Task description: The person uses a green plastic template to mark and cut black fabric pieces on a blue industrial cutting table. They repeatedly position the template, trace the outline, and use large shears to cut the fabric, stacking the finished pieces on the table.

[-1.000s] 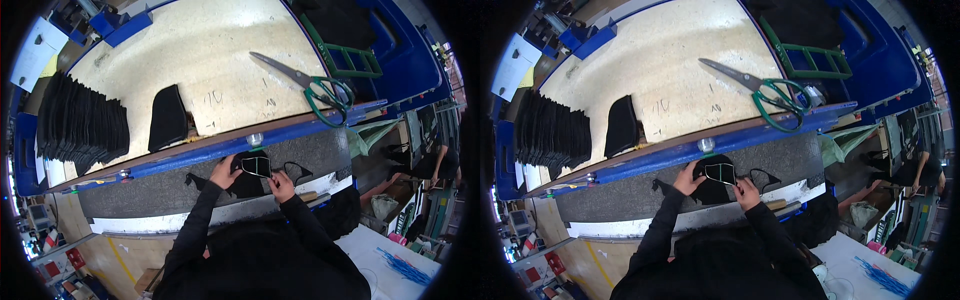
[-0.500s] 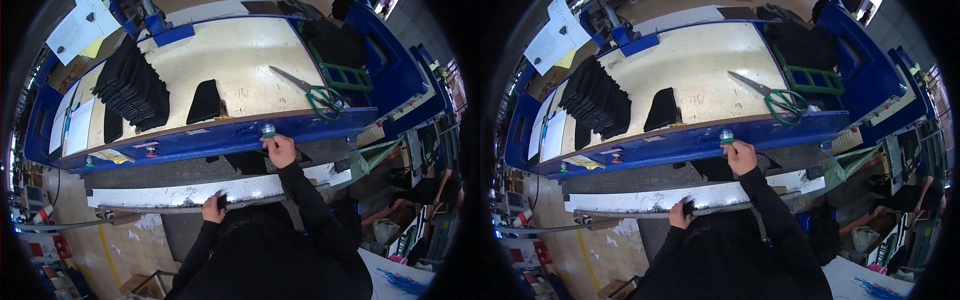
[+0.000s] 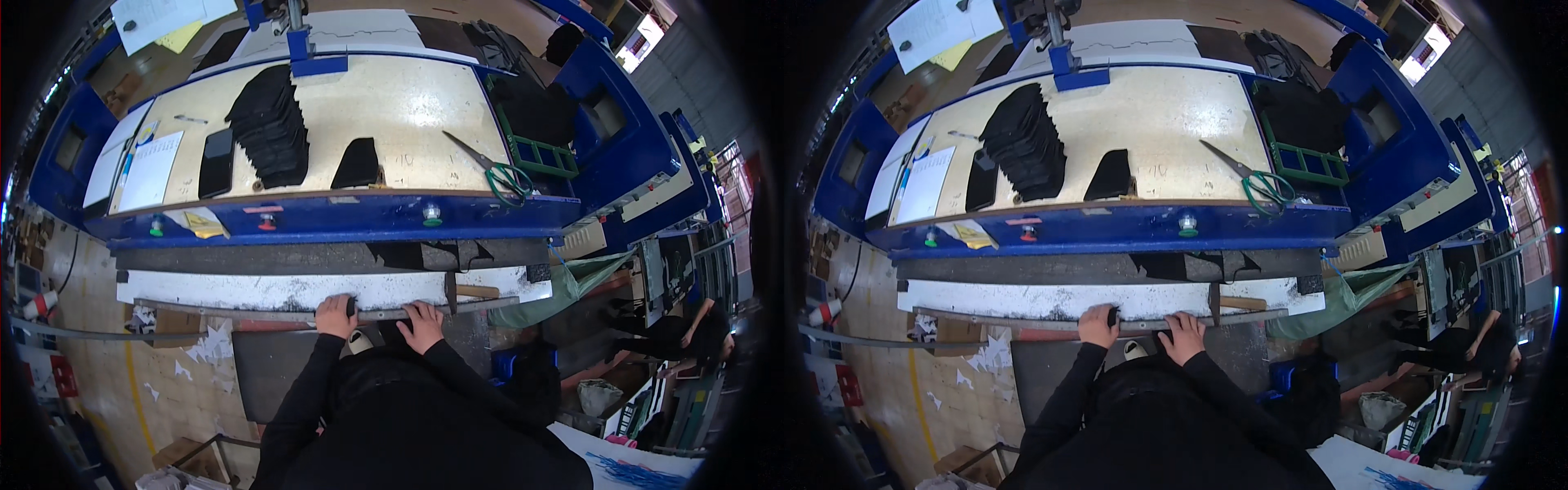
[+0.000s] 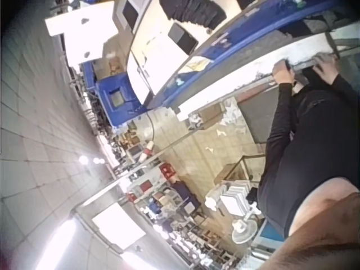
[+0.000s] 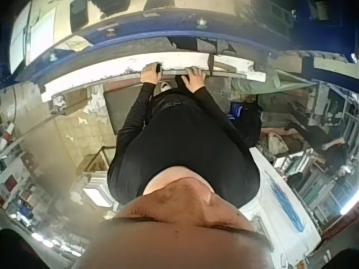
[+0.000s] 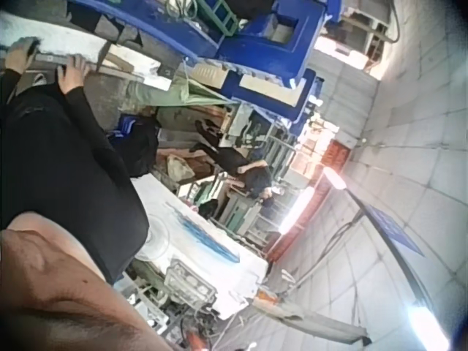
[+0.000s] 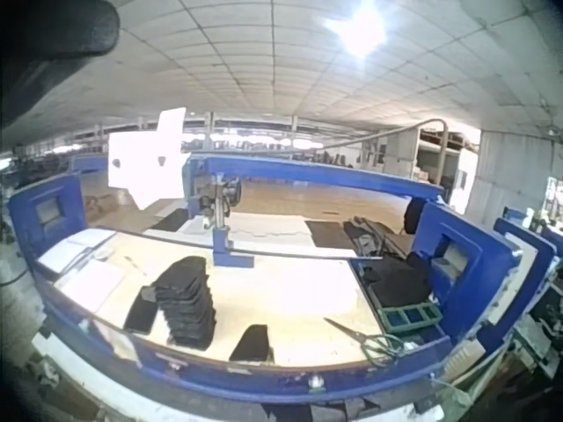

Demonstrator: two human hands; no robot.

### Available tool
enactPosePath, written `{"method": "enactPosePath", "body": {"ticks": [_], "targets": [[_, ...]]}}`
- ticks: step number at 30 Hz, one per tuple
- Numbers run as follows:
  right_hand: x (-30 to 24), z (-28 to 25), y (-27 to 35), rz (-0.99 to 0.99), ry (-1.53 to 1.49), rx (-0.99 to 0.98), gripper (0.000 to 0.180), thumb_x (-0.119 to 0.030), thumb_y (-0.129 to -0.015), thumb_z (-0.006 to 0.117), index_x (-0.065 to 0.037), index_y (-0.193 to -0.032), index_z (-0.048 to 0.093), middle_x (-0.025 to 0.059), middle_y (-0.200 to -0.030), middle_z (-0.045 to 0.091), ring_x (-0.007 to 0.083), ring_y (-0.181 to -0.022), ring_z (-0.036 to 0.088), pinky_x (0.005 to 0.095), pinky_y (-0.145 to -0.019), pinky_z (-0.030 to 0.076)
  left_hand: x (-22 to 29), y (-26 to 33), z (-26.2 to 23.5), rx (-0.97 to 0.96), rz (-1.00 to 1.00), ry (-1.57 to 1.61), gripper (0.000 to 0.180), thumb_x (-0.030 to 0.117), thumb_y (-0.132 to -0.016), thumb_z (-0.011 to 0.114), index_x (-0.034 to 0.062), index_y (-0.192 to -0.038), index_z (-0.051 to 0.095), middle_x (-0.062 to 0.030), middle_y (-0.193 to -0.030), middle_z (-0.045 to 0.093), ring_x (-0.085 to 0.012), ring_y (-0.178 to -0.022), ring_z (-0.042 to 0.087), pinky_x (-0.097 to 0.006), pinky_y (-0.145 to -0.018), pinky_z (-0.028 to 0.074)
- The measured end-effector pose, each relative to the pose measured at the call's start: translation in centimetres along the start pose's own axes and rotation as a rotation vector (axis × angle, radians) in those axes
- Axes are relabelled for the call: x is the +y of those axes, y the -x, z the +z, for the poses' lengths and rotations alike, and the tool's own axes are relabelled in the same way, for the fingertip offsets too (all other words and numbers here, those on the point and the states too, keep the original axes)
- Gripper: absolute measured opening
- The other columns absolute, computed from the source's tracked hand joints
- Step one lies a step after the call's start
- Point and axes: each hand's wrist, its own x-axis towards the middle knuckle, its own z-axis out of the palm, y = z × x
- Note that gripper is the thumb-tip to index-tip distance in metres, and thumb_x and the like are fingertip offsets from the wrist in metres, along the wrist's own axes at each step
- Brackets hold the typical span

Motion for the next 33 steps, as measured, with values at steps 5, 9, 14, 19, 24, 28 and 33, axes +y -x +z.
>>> {"method": "enactPosePath", "body": {"ticks": [5, 9, 14, 19, 24, 28, 33], "targets": [[-0.4, -0.2, 1.0, -0.034, 0.029, 0.025, 0.056, -0.035, -0.088, 0.072, -0.012, -0.136, 0.058, 0.012, -0.133, 0.054, 0.0305, -0.128, 0.048, 0.0474, -0.103, 0.031, 0.6, 0.3, -0.5, 0.017, -0.066, 0.029, 0.031, 0.023, -0.074, 0.075, 0.0094, -0.1, 0.065, -0.0121, -0.09, 0.067, -0.0351, -0.088, 0.063, -0.048, -0.077, 0.049], [-0.2, -0.2, 0.6, -0.071, 0.051, 0.073, 0.049, -0.036, -0.088, 0.072, -0.012, -0.129, 0.062, 0.0126, -0.122, 0.055, 0.0318, -0.119, 0.049, 0.048, -0.097, 0.033, 1.3, 0.0, -0.8, -0.053, -0.095, -0.047, 0.03, 0.026, -0.076, 0.075, 0.0071, -0.094, 0.061, -0.0126, -0.088, 0.067, -0.0338, -0.088, 0.063, -0.046, -0.08, 0.05], [-0.5, 0.5, 0.3, -0.022, 0.09, 0.063, 0.05, -0.042, -0.086, 0.073, -0.01, -0.123, 0.063, 0.0143, -0.118, 0.054, 0.0346, -0.115, 0.049, 0.0484, -0.093, 0.035, 1.0, 0.2, -0.9, -0.072, -0.067, -0.063, 0.032, 0.027, -0.076, 0.076, 0.0063, -0.094, 0.059, -0.0135, -0.087, 0.066, -0.0341, -0.087, 0.063, -0.046, -0.08, 0.049], [-1.0, 0.7, 2.1, 0.009, 0.083, 0.068, 0.053, -0.045, -0.085, 0.074, -0.009, -0.122, 0.063, 0.0145, -0.118, 0.054, 0.0353, -0.115, 0.049, 0.0481, -0.092, 0.036, 0.2, 2.2, 0.1, -0.07, -0.016, 0.01, 0.03, 0.024, -0.079, 0.073, 0.0077, -0.1, 0.06, -0.0148, -0.088, 0.064, -0.0376, -0.087, 0.062, -0.05, -0.077, 0.048], [-0.6, 0.3, 3.7, 0.099, -0.031, -0.163, 0.054, -0.049, -0.09, 0.07, -0.007, -0.123, 0.067, 0.0164, -0.127, 0.057, 0.0375, -0.124, 0.05, 0.0498, -0.101, 0.039, -0.1, 5.5, -0.7, -0.191, -0.046, 0.112, 0.038, 0.023, -0.077, 0.074, 0.0061, -0.109, 0.064, -0.0161, -0.097, 0.069, -0.0371, -0.093, 0.065, -0.047, -0.085, 0.051], [2.4, -2.9, -0.3, 0.125, -0.496, -0.729, 0.056, -0.053, -0.094, 0.065, -0.007, -0.126, 0.066, 0.0199, -0.127, 0.064, 0.0418, -0.125, 0.056, 0.0477, -0.104, 0.045, -0.2, 7.9, -1.8, -0.325, -0.167, 0.212, 0.037, 0.021, -0.078, 0.074, 0.005, -0.111, 0.065, -0.0187, -0.101, 0.071, -0.0399, -0.095, 0.067, -0.048, -0.087, 0.053], [3.0, -4.4, -9.0, -0.086, 0.165, 0.175, 0.072, -0.042, -0.084, 0.078, -0.007, -0.141, 0.052, 0.0204, -0.138, 0.047, 0.0407, -0.125, 0.046, 0.0536, -0.102, 0.038, 1.2, 7.3, -1.5, -0.319, -0.336, 0.469, 0.029, 0.017, -0.091, 0.067, 0.0052, -0.117, 0.064, -0.0218, -0.105, 0.071, -0.0433, -0.098, 0.068, -0.049, -0.086, 0.055]]}}
